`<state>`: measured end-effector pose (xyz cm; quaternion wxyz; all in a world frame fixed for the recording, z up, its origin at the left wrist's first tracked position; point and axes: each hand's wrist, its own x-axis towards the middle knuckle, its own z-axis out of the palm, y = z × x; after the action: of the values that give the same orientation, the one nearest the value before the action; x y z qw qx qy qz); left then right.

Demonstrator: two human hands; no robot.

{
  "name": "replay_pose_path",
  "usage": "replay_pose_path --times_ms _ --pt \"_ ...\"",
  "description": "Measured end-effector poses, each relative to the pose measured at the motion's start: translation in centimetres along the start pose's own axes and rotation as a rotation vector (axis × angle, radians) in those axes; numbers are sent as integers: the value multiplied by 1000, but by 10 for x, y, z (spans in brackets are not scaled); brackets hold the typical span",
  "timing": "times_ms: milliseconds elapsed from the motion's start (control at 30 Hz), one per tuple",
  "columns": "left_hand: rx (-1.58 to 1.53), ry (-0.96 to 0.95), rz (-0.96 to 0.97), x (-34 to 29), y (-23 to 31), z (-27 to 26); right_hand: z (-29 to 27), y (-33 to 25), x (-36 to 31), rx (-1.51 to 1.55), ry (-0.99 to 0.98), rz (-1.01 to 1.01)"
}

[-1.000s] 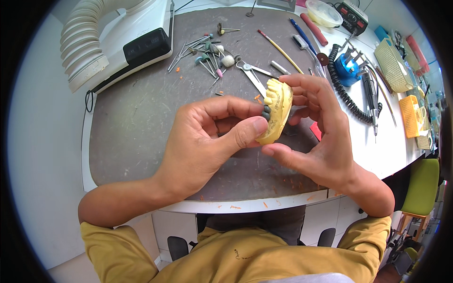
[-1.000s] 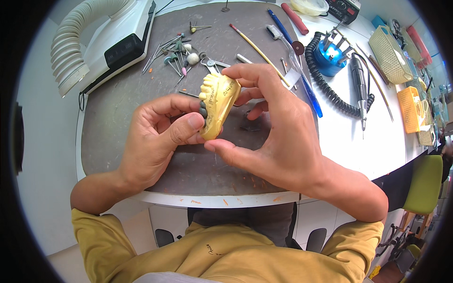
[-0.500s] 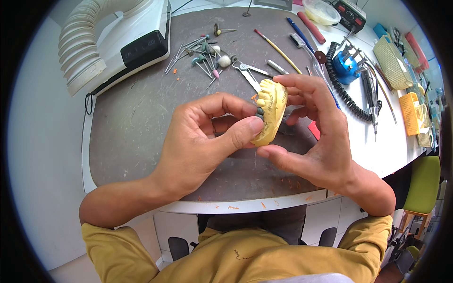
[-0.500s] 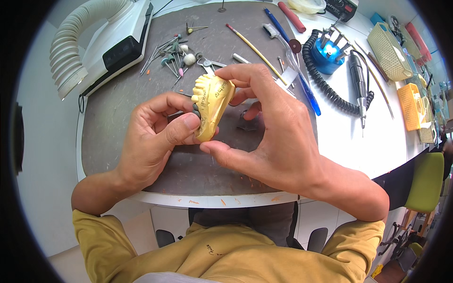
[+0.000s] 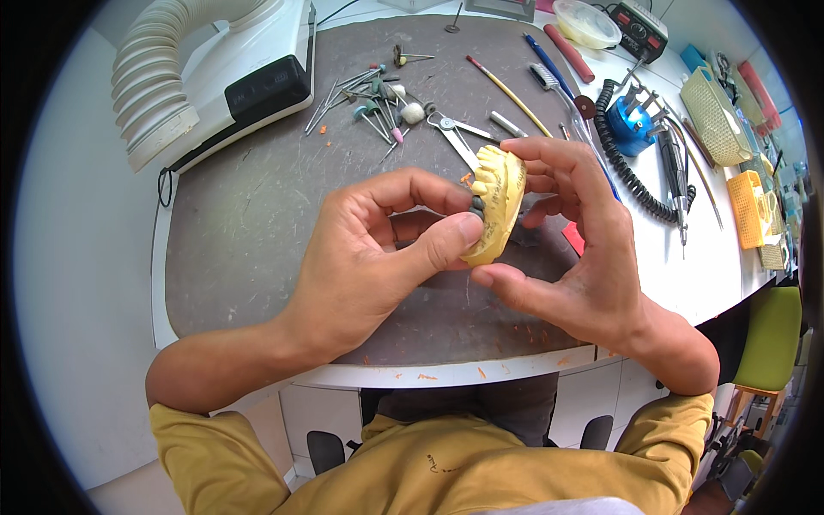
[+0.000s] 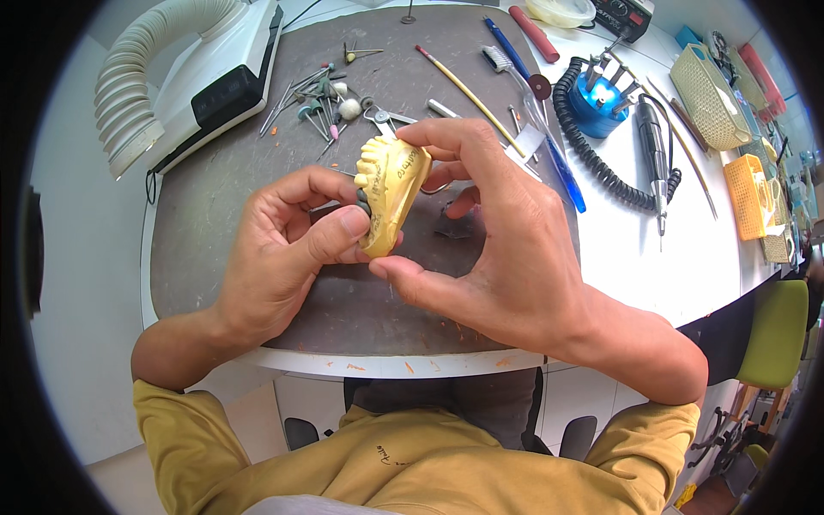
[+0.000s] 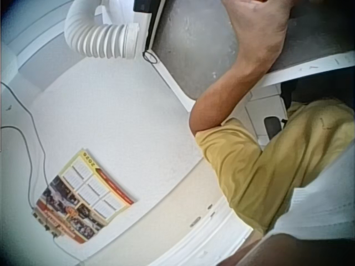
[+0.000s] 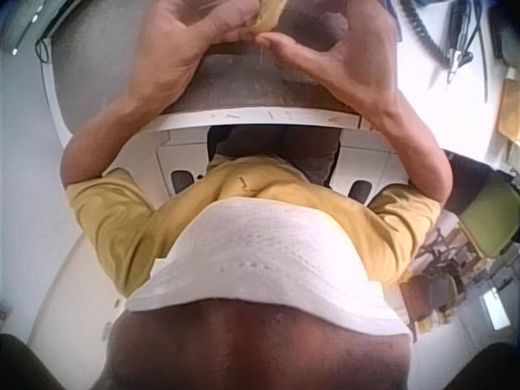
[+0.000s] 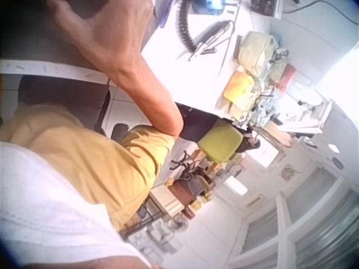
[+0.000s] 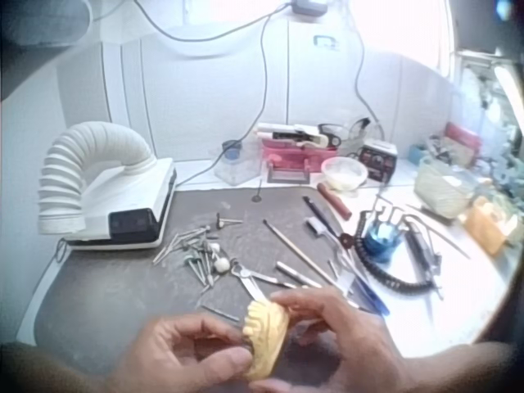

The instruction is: The person uses a rotary handpiece to grind and shape a small grey dental component. They then place the component into a yellow dental cast to check the fit, using a red sanding strip to smooth the edges. The person repeats the grinding and fitting process, using a metal spatula to adjust the component within the cast.

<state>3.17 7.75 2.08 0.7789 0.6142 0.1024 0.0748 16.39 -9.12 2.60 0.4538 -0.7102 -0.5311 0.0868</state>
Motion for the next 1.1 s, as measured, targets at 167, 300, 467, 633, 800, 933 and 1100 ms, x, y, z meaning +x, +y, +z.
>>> replay_pose_path --times_ms 167,300,467,633,800,933,1100 --pt "-30 19 20 0 3 3 0 0 0 2 -1 6" --pt "-13 10 4 0 4 2 0 0 -1 -7 -9 2" --pt "24 17 14 0 4 2 0 -1 -1 -7 -17 5" --pt "-2 34 13 0 4 3 0 -1 0 -1 -13 23" --pt "-8 34 19 0 4 3 1 -1 -1 9 -10 26" --pt "-20 39 20 0 2 3 1 -1 -1 18 -6 35" --pt "-29 16 6 -1 3 1 1 0 -1 26 -5 31"
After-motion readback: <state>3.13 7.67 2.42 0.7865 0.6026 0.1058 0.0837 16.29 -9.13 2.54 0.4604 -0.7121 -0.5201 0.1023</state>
